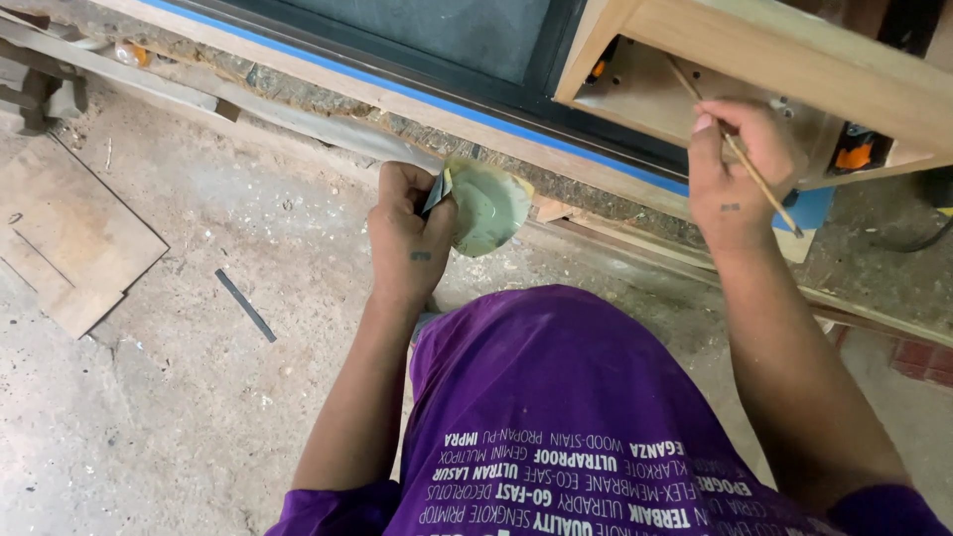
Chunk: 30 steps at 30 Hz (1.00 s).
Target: Applying a white mixture, likely glue or filler, to the interior joints and surfaces of a wooden cabinet using a small stick as an applicator.
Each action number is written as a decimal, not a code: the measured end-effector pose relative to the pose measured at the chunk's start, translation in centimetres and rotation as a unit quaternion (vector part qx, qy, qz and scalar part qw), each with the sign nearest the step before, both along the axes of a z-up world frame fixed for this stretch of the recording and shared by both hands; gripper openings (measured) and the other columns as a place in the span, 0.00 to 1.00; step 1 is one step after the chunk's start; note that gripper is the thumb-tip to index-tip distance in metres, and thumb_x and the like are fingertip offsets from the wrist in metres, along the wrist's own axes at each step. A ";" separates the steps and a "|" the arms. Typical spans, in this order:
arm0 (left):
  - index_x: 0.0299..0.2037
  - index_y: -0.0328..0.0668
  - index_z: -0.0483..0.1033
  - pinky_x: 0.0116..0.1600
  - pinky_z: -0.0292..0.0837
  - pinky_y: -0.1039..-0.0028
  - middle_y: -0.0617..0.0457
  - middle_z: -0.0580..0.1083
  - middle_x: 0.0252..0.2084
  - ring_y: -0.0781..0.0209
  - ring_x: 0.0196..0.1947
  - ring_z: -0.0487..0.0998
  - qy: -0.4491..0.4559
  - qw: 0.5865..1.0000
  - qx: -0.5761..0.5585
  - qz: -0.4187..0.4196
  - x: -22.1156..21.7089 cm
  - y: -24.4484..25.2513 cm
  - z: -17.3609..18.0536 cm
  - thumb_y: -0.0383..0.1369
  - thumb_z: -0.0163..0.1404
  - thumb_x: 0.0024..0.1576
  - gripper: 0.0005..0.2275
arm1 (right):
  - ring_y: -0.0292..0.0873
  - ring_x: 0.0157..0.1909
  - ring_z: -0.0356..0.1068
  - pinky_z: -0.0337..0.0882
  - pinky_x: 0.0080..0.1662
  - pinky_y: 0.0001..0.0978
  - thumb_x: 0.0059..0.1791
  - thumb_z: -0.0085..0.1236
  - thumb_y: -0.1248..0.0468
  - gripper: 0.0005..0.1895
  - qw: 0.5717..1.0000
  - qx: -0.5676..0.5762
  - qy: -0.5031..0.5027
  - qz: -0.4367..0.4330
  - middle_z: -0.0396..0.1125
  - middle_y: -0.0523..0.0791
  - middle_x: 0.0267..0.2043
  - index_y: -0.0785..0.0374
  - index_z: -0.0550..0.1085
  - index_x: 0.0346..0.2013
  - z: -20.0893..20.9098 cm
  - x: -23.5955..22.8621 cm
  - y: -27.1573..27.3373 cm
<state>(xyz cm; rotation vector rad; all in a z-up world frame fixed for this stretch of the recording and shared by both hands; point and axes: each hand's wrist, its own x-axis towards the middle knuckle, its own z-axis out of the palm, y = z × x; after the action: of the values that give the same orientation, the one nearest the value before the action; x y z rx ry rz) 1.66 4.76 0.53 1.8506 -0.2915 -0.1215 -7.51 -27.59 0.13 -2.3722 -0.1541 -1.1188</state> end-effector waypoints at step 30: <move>0.35 0.45 0.60 0.26 0.55 0.72 0.58 0.63 0.23 0.66 0.21 0.59 0.000 1.000 -0.010 0.024 -0.6 1.4 -0.2 0.26 0.46 0.53 0.07 | 0.59 0.42 0.81 0.83 0.47 0.44 0.55 0.56 0.83 0.07 0.995 -0.082 -0.025 -0.050 0.78 0.64 0.40 0.86 0.81 0.44 -0.1 1.6 -1.1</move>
<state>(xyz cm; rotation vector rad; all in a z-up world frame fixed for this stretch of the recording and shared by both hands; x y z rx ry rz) 1.06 6.20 0.37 1.8361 -0.2470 -0.0861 -5.88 -28.65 0.04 -2.5216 -0.1514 -1.2565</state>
